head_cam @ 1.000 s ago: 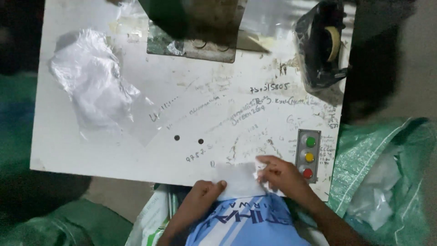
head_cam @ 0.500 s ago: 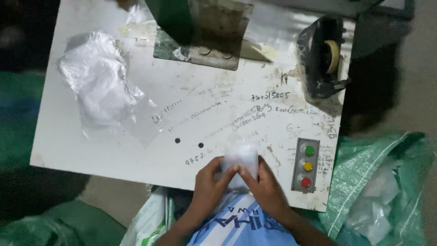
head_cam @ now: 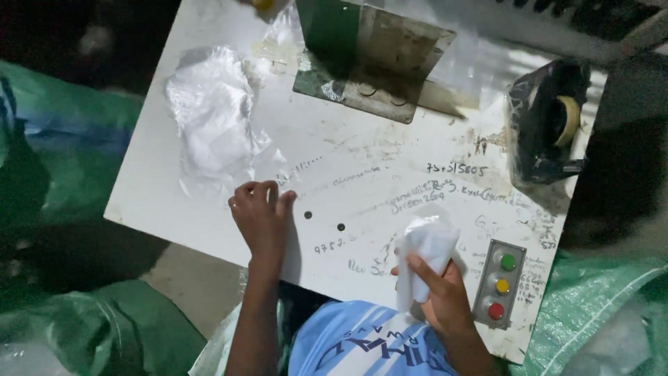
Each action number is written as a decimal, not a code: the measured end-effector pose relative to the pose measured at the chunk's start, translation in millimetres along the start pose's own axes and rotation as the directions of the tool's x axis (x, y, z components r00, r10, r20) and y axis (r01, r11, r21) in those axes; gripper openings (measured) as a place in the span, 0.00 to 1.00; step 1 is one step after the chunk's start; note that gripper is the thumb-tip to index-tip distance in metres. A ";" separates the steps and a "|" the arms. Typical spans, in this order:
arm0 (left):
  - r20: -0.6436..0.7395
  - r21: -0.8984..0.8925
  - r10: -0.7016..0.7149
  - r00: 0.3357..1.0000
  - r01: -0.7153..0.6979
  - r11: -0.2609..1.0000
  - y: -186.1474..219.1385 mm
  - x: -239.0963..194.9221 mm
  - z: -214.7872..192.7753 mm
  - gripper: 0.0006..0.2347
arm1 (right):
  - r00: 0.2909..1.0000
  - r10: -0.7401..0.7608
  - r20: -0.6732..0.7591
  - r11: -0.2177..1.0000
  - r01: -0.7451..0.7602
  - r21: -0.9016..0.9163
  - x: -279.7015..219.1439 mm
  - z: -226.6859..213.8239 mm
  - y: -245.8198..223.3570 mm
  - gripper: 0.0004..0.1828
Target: Folding and taping plastic bags at a factory workbench
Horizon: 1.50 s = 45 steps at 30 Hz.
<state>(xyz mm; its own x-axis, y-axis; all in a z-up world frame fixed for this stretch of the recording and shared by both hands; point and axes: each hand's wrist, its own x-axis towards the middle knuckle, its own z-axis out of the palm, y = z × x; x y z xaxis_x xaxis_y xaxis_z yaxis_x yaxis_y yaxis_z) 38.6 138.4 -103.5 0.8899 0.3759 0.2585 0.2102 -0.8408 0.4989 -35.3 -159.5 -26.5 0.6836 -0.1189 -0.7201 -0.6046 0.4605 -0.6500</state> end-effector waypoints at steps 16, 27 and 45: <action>0.385 -0.552 -0.267 0.883 0.452 0.700 61.7 -19.5 -42.2 0.11 | 0.980 -0.066 -0.187 0.865 -0.037 -0.500 -29.5 38.4 -21.0 0.26; 0.834 -0.478 -0.142 0.534 0.826 0.300 78.6 -47.2 -10.1 0.15 | 0.927 -0.367 0.074 0.766 0.347 -0.541 1.1 31.8 -5.8 0.23; -0.012 -0.510 0.333 0.943 -0.292 0.809 129.5 -73.6 3.2 0.06 | 0.962 -0.085 0.260 0.969 0.141 -0.202 24.7 15.6 -5.9 0.31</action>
<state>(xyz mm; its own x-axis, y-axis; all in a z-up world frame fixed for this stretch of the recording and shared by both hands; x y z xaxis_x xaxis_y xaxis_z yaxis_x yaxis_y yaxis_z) 1.5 0.6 -60.5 0.9043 0.0793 0.4194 -0.2960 -0.5913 0.7501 -8.5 -151.5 -36.6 0.8154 0.0747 -0.5741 -0.5725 0.2519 -0.7803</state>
